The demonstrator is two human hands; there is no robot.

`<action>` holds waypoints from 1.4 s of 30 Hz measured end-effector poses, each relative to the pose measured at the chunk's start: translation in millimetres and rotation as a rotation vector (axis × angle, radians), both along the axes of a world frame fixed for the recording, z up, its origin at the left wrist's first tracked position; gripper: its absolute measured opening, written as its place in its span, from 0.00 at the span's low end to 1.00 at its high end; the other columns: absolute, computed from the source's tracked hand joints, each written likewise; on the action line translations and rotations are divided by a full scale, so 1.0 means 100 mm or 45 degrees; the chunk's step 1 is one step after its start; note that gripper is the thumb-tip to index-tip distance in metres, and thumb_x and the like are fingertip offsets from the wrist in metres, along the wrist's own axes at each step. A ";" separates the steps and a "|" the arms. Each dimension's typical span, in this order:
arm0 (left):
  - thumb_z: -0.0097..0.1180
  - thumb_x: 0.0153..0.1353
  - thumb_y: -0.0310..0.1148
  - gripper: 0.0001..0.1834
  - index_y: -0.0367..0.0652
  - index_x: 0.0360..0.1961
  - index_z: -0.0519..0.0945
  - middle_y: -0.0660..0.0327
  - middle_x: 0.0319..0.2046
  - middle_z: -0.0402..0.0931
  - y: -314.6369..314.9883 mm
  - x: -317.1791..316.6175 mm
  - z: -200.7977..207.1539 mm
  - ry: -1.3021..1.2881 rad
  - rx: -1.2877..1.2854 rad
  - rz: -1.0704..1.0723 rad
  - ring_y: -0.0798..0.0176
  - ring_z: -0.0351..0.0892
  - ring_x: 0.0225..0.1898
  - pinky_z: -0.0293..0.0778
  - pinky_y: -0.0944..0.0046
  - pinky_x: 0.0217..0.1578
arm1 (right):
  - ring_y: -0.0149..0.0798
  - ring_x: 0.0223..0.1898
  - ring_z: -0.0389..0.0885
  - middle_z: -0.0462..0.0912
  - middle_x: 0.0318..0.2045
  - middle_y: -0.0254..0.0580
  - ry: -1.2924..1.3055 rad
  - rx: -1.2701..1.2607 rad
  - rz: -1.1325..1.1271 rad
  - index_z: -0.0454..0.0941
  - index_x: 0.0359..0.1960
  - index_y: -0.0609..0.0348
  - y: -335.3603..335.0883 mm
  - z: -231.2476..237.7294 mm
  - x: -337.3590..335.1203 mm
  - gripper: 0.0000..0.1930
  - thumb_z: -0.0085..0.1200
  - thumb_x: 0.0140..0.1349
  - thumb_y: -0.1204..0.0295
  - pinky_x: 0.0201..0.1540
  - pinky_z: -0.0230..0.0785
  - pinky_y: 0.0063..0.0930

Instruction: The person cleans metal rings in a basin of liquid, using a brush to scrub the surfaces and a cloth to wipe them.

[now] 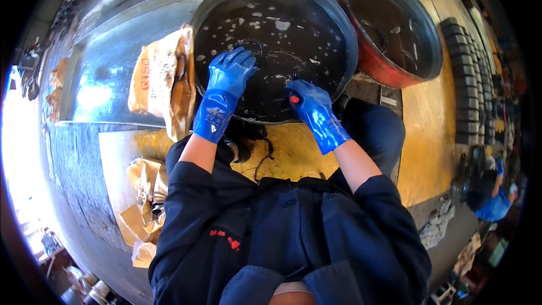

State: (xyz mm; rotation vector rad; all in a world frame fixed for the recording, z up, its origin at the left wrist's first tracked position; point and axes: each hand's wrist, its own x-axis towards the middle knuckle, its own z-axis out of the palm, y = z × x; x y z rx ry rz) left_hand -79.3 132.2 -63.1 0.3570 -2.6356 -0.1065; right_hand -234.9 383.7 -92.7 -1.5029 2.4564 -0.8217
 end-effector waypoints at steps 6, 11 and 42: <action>0.68 0.72 0.34 0.12 0.38 0.50 0.90 0.54 0.41 0.91 -0.13 0.60 0.31 0.725 0.811 0.561 0.62 0.88 0.41 0.82 0.61 0.49 | 0.55 0.48 0.89 0.90 0.46 0.43 -0.065 0.145 -0.211 0.86 0.50 0.43 -0.08 -0.04 0.06 0.13 0.63 0.67 0.60 0.51 0.82 0.48; 0.65 0.75 0.32 0.11 0.34 0.49 0.90 0.62 0.39 0.88 -0.43 0.89 0.20 1.027 1.370 0.432 0.69 0.82 0.38 0.78 0.67 0.45 | 0.55 0.49 0.89 0.90 0.47 0.43 -0.045 0.227 -0.234 0.86 0.48 0.43 -0.11 -0.07 0.03 0.10 0.62 0.68 0.60 0.52 0.82 0.48; 0.61 0.71 0.49 0.20 0.43 0.47 0.91 0.51 0.40 0.91 -1.01 1.11 0.23 -0.240 0.672 0.928 0.45 0.91 0.43 0.83 0.48 0.46 | 0.56 0.44 0.90 0.89 0.43 0.45 -0.054 0.276 -0.265 0.85 0.43 0.45 -0.07 -0.04 0.02 0.09 0.64 0.65 0.61 0.46 0.82 0.50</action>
